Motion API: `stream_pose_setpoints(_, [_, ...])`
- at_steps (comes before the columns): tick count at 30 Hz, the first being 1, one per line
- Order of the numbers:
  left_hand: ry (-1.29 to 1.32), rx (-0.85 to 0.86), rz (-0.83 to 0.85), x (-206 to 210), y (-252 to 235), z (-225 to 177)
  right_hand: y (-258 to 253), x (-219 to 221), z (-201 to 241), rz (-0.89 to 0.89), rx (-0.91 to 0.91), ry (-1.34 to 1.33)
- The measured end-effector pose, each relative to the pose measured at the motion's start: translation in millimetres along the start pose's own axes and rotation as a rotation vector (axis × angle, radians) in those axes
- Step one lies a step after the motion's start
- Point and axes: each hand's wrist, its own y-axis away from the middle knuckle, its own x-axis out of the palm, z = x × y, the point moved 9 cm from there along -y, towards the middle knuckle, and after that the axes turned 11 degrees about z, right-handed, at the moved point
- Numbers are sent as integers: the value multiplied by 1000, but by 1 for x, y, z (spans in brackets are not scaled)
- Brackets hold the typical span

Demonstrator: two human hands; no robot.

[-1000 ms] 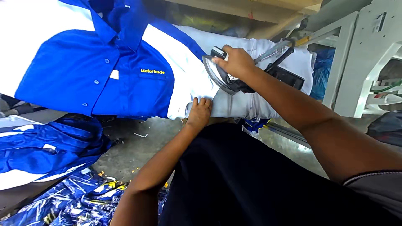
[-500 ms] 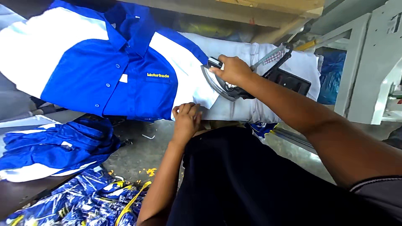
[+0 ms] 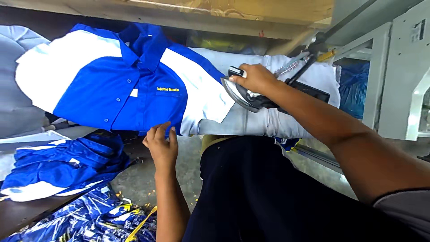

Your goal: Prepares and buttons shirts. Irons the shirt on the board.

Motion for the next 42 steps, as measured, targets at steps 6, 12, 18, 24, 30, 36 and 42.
stream_pose_setpoints(6, [54,-72,9,17,27,6,-45,-1,42,13,-6,36])
stream_pose_setpoints(12, [80,-261,-37,6,72,47,-28,4,18,38,32,64])
stream_pose_setpoints(18, [84,-196,46,11,42,28,-55,-7,47,6,20,45])
stream_pose_setpoints(24, [66,-21,55,13,24,4,-21,14,25,80,-68,98])
stream_pose_setpoints(30, [57,-43,95,28,39,7,28,34,-11,215,-43,184])
stream_pose_setpoints(36, [67,-28,114,22,28,10,71,2,-76,153,95,22])
stream_pose_setpoints(42, [10,-19,140,4,2,18,122,-33,-155,-102,147,-28])
